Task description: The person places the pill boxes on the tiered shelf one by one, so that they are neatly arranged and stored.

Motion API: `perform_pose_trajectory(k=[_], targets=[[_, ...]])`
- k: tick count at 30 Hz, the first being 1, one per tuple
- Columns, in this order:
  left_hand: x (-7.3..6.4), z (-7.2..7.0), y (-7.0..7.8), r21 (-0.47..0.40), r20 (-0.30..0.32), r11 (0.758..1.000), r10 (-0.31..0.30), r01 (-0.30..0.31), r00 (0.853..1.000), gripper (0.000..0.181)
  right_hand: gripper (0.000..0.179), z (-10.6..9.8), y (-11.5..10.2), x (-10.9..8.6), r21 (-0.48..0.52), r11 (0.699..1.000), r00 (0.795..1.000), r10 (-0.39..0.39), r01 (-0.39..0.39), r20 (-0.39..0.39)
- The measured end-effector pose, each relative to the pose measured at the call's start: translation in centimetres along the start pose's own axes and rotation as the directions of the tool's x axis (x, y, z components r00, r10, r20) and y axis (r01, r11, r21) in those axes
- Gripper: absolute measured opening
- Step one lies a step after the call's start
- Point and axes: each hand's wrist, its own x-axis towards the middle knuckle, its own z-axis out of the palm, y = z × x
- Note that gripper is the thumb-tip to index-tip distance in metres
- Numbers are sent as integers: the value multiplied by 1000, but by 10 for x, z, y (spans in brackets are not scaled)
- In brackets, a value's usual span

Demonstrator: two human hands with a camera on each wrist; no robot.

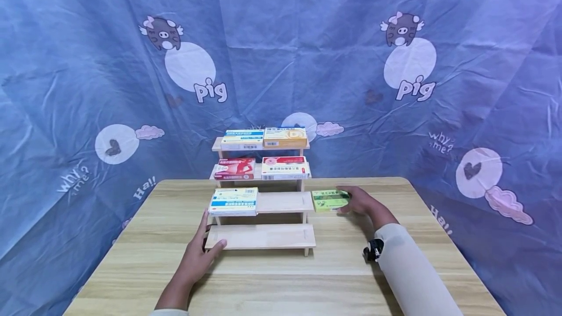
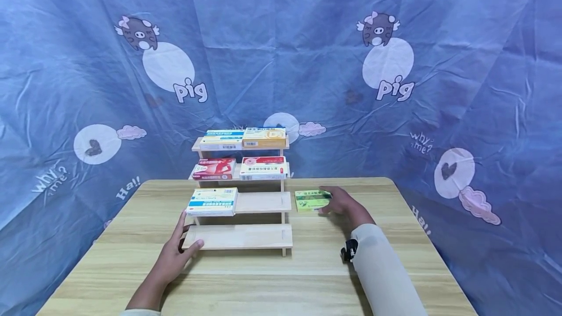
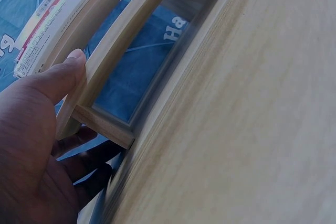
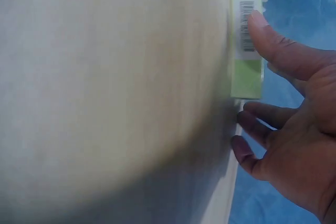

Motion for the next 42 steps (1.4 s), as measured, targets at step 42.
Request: perform_pose_trajectory(k=[42], targets=[[-1, 0, 2, -9, 7, 1000, -17, 17, 1000, 105, 76, 3, 27, -8, 48, 999, 997, -5, 9, -80]])
